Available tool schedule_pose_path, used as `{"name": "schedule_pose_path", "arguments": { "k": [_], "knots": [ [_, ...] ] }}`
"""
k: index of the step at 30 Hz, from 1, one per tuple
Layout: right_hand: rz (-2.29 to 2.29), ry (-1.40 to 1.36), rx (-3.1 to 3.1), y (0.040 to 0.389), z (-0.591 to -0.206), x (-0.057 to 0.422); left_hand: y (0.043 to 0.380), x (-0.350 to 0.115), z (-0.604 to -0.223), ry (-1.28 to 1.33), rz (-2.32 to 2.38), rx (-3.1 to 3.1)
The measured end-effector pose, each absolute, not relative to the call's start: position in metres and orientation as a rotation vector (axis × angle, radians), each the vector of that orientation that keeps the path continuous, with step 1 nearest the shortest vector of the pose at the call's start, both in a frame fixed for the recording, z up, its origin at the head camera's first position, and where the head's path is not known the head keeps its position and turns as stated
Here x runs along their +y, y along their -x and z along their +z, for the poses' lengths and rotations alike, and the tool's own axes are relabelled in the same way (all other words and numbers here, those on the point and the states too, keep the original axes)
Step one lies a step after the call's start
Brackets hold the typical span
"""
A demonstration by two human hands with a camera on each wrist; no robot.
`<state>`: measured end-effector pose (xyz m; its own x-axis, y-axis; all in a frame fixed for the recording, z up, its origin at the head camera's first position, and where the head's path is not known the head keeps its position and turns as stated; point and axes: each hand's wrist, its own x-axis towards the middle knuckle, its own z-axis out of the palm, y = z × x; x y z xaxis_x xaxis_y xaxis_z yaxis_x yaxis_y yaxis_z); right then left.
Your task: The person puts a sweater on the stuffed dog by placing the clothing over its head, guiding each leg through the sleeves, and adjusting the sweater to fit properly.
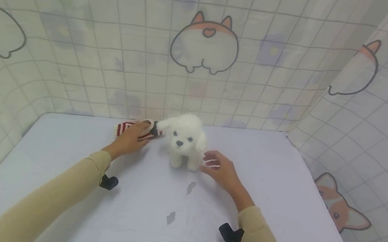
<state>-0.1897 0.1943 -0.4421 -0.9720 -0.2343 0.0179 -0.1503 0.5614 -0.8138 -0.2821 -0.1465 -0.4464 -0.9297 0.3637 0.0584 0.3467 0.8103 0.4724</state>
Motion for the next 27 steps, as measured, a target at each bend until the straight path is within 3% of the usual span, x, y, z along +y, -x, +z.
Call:
{"name": "schedule_pose_path", "arguments": {
  "k": [27],
  "knots": [
    [-1.417, 0.443, 2.582, 0.177, -0.440, 0.180, 0.289, -0.138, -0.456, -0.520, 0.577, 3.012]
  ]
}}
